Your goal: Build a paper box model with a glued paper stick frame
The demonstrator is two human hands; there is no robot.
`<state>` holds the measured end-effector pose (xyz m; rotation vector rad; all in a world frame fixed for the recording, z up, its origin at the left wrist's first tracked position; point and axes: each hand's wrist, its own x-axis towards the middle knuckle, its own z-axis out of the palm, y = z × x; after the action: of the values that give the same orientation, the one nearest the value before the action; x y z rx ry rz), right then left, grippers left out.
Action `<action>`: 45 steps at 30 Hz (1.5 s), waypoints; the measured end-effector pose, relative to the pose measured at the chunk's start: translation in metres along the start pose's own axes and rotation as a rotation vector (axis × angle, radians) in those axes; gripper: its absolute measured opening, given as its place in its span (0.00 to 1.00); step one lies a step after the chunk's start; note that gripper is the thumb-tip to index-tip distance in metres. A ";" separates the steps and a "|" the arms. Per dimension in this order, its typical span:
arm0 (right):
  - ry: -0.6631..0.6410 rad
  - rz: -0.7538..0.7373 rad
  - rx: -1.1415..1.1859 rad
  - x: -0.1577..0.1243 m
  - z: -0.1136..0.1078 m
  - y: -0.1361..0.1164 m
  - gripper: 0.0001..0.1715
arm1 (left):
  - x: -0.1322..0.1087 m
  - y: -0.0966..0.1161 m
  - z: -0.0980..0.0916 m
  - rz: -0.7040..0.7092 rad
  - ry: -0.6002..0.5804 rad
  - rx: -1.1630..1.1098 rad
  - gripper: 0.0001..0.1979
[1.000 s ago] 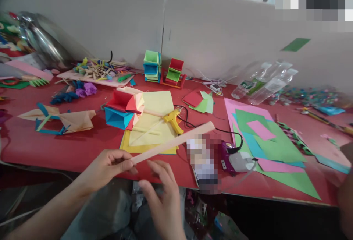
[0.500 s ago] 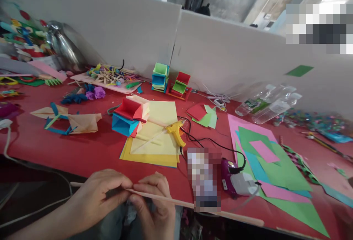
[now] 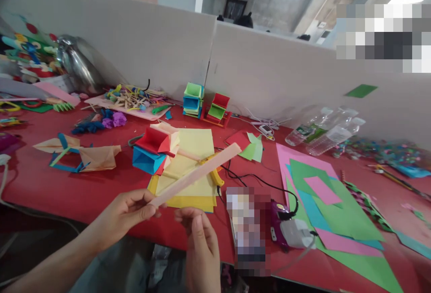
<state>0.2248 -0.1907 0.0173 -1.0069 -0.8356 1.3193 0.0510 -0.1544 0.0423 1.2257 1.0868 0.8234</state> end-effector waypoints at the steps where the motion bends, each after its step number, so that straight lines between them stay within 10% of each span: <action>1: -0.009 0.008 0.024 0.002 0.002 -0.002 0.16 | 0.003 -0.002 0.002 0.006 0.002 -0.017 0.12; 11: -0.068 0.067 0.024 0.011 0.007 -0.001 0.15 | 0.019 -0.010 0.011 0.032 -0.059 -0.049 0.13; 20: 0.187 -0.220 -0.799 0.013 -0.008 -0.005 0.18 | 0.022 -0.015 0.002 -0.050 -0.040 -0.196 0.15; 28: -0.081 -0.211 -0.666 0.025 0.022 -0.007 0.08 | 0.016 -0.014 0.010 -0.041 -0.136 -0.105 0.12; 37: 0.142 -0.114 -0.404 0.025 0.008 -0.009 0.08 | -0.005 -0.012 -0.012 -0.082 -0.220 0.346 0.33; 42: 0.296 -0.235 -0.322 0.028 -0.024 -0.021 0.09 | -0.018 -0.011 -0.040 -0.088 -0.200 0.534 0.05; 45: 0.313 -0.237 -0.327 0.029 -0.031 -0.030 0.10 | -0.029 -0.012 -0.066 -0.136 -0.106 0.684 0.08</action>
<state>0.2669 -0.1643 0.0318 -1.2876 -0.9123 0.8118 -0.0213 -0.1630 0.0368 1.7097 1.4016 0.2699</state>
